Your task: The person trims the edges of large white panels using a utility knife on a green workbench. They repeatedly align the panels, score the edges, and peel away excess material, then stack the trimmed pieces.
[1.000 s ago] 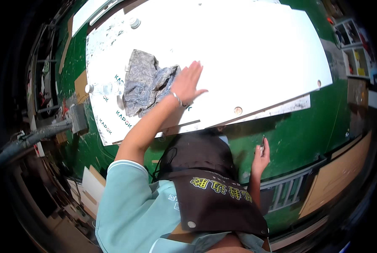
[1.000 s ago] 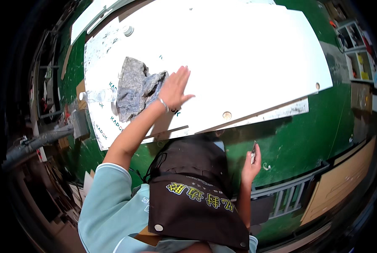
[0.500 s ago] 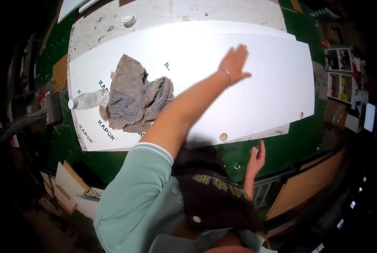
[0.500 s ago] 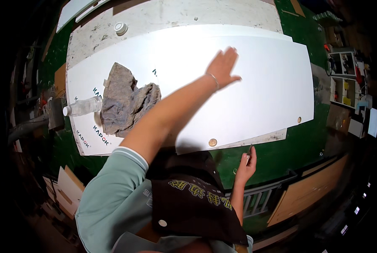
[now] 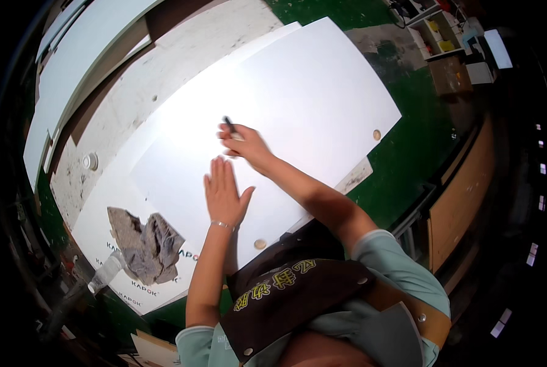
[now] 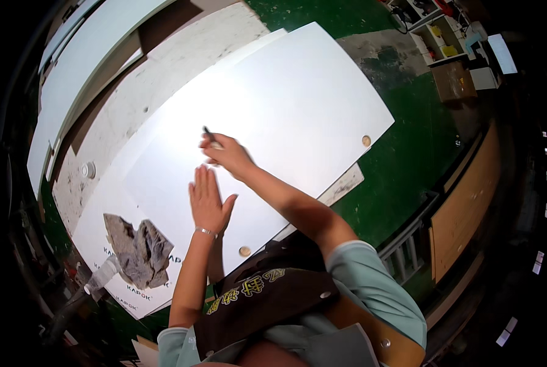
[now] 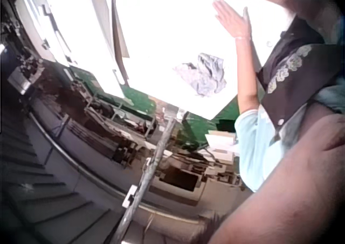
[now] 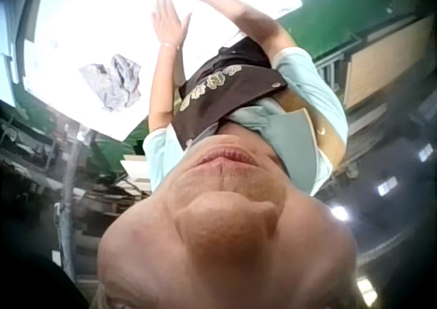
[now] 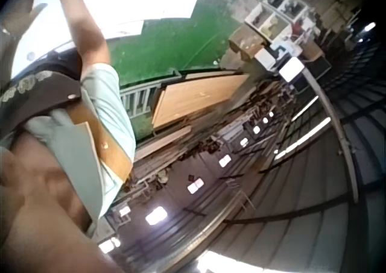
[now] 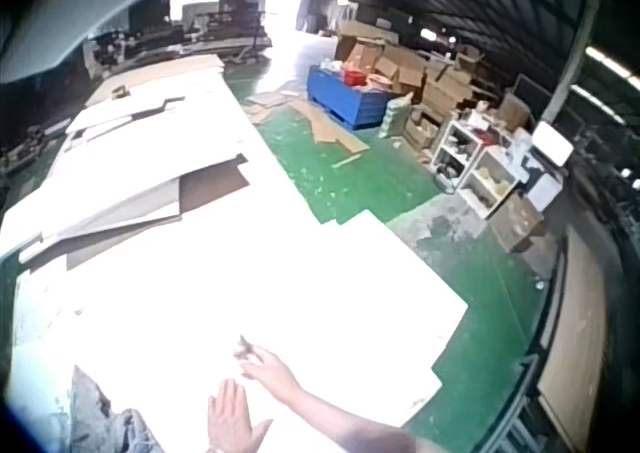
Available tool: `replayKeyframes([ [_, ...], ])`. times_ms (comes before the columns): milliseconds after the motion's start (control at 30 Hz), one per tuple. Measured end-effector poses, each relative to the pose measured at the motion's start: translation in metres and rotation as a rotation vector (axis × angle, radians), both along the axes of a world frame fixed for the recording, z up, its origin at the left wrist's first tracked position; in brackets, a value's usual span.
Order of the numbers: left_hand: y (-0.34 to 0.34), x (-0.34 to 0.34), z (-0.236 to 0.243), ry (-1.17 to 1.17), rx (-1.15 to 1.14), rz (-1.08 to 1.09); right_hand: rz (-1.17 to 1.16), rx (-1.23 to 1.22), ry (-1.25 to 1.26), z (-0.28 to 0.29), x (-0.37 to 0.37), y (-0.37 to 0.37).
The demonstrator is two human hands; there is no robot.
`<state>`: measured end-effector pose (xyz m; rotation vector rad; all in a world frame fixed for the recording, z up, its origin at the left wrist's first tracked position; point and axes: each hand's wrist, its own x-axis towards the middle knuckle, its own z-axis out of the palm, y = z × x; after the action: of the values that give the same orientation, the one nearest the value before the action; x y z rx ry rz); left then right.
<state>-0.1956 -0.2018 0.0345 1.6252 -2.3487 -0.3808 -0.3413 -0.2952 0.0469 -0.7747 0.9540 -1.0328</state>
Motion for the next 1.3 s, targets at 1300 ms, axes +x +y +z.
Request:
replayKeyframes([
  [1300,0.38,0.114,-0.142,1.142,-0.061,1.461,-0.479,0.045,0.521,-0.103,-0.545,0.206],
])
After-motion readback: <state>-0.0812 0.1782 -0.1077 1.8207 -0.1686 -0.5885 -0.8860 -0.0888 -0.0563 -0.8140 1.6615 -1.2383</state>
